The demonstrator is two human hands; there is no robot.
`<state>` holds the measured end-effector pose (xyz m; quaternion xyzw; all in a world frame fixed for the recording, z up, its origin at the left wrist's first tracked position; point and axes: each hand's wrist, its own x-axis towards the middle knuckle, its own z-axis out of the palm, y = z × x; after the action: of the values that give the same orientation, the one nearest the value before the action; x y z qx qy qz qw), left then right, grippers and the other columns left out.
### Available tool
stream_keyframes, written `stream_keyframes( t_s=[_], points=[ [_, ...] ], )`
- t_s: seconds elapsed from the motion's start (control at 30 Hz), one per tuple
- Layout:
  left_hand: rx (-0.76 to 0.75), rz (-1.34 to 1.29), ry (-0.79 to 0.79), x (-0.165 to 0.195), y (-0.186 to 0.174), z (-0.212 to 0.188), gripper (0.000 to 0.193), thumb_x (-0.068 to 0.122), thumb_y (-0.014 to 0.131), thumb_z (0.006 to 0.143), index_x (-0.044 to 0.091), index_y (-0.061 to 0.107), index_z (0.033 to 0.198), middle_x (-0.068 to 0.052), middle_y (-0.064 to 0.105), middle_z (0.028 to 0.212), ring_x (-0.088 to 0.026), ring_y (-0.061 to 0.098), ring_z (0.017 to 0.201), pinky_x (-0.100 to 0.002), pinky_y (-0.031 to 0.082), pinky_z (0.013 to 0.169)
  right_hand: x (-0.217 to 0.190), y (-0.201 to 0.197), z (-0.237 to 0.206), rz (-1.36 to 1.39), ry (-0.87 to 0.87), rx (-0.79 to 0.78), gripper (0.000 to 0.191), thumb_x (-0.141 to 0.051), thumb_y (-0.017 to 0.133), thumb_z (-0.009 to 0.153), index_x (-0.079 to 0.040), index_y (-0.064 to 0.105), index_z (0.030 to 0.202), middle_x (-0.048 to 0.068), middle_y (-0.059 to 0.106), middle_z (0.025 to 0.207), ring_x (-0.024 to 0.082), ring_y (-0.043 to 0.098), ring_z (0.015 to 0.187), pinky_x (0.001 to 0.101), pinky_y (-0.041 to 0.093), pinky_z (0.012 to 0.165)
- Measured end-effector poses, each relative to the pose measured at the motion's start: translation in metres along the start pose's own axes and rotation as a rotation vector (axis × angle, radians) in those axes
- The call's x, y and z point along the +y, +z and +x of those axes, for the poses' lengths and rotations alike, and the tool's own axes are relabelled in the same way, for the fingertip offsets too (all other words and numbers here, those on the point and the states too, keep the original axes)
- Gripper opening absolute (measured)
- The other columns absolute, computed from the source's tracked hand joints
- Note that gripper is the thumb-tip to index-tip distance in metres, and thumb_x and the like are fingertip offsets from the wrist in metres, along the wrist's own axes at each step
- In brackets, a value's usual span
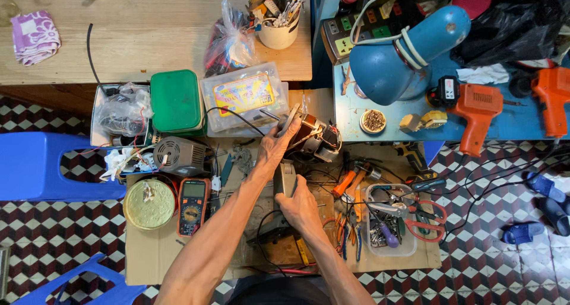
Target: The person uses a screwdriver to adjust a small black component on an electric motor, then uses pliers to strip and twist wires. They apply heat with a heat gun to the motor's wiring area and continue to adjust the wires by hand.
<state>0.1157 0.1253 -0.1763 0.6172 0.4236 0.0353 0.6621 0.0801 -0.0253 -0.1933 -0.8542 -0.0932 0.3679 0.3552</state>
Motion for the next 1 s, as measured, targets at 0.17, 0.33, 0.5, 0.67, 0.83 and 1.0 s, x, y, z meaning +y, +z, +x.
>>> stream_keyframes(
  t_s=[0.17,0.33,0.5,0.67,0.83,1.0],
  points=[
    [-0.077,0.126,-0.027,0.002,-0.008,0.002,0.113,0.087,0.066,0.061,0.003,0.059,0.138,-0.014,0.071,0.120,-0.027,0.065,0.114,-0.043,0.050,0.097,-0.013,0.017,-0.013,0.079,0.001,0.051,0.087,-0.030,0.070,0.077,0.003,0.034,0.148,0.028,0.067,0.118,0.039,0.069,0.107,0.0449,0.054,0.093],
    [-0.141,0.104,0.048,0.015,-0.017,-0.006,0.107,0.089,0.062,0.060,0.014,0.067,0.135,-0.011,0.073,0.120,-0.025,0.065,0.114,-0.042,0.049,0.097,-0.037,0.014,-0.030,0.135,-0.072,0.135,0.082,-0.028,0.070,0.080,0.000,0.034,0.148,0.027,0.065,0.121,0.040,0.068,0.106,0.0469,0.053,0.092],
    [-0.193,0.192,0.237,0.031,-0.026,0.002,0.105,0.087,0.063,0.068,0.012,0.063,0.140,-0.010,0.069,0.127,-0.025,0.063,0.123,-0.040,0.046,0.105,-0.057,0.014,-0.035,0.414,-0.153,0.087,0.088,-0.021,0.067,0.082,-0.004,0.021,0.156,0.026,0.062,0.130,0.038,0.066,0.116,0.0433,0.051,0.098],
    [-0.166,0.322,0.403,0.022,-0.036,-0.008,0.102,0.081,0.066,0.072,0.007,0.059,0.142,-0.012,0.070,0.126,-0.026,0.067,0.120,-0.039,0.050,0.102,-0.055,0.025,-0.024,0.428,-0.451,0.234,0.094,-0.007,0.068,0.085,-0.001,0.011,0.160,0.034,0.042,0.154,0.045,0.047,0.141,0.0468,0.040,0.111],
    [-0.087,0.290,0.549,-0.003,-0.034,-0.026,0.101,0.074,0.072,0.077,0.003,0.053,0.146,-0.015,0.067,0.129,-0.027,0.066,0.121,-0.039,0.051,0.102,-0.031,0.028,-0.005,0.316,-0.239,0.097,0.088,-0.009,0.066,0.078,-0.006,0.023,0.154,0.028,0.057,0.136,0.045,0.059,0.125,0.0472,0.050,0.101],
    [-0.038,0.280,0.548,-0.019,-0.032,-0.034,0.097,0.074,0.073,0.078,0.002,0.056,0.141,-0.014,0.069,0.130,-0.028,0.068,0.121,-0.041,0.053,0.104,-0.017,0.031,-0.001,0.303,-0.300,0.042,0.082,-0.011,0.069,0.078,-0.004,0.028,0.149,0.031,0.058,0.132,0.049,0.059,0.119,0.0495,0.051,0.098]
  ],
)
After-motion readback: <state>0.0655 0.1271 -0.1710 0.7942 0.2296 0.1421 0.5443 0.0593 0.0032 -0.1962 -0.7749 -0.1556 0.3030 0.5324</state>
